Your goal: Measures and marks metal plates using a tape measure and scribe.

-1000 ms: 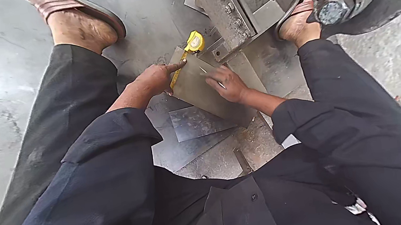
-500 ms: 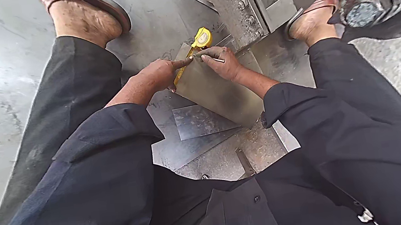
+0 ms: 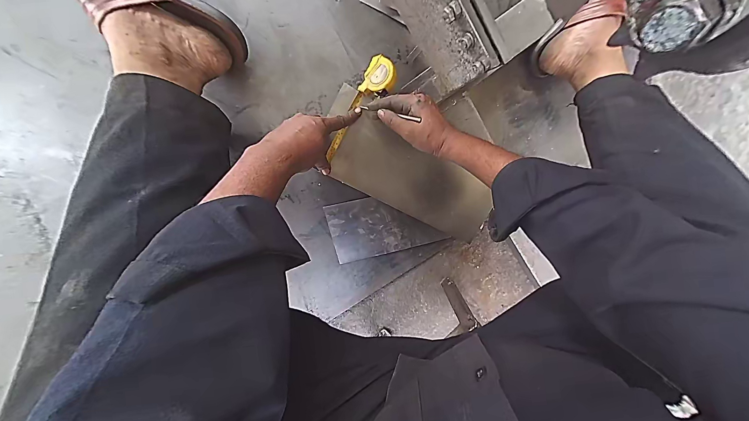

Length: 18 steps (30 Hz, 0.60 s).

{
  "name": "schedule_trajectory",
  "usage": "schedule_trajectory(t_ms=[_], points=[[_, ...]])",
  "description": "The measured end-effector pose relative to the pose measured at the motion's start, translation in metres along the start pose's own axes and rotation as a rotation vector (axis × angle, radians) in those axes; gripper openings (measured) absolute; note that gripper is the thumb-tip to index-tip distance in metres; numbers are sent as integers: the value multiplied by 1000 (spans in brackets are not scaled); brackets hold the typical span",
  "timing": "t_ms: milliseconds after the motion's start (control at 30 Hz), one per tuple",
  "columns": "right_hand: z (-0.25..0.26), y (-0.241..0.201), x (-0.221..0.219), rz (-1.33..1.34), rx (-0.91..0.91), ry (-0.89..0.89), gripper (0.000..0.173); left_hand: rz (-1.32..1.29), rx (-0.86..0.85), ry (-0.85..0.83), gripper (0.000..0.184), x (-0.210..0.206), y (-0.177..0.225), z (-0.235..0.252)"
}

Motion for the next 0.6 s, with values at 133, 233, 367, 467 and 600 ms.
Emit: schedule_trajectory(t_ms=[133,233,367,467,600], points=[[-1,-2,1,-1,-7,3,33,-1,5,-4,116,2,4,-1],[0,-5,3,-10,12,14,31,-6,12,-3,117,2,4,-1],[4,-11,7,-202,199,8,28,-4,19,11,119,-1,2,0],[13,-20,13,-446,284,-92,32,-14,22,19,118,-1,2,1],[23,-86,41,-666,-227,-527,30,-14,17,13,118,2,4,-2]])
Point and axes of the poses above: each hand's wrist, its own z-axis towards the middle knuckle, its own x-axis out of the back of the hand, y = z × x, the point moved 1 cm from there along z, towards the middle knuckle, and after that the axes turned 11 degrees about -x, right-handed, at the moved point
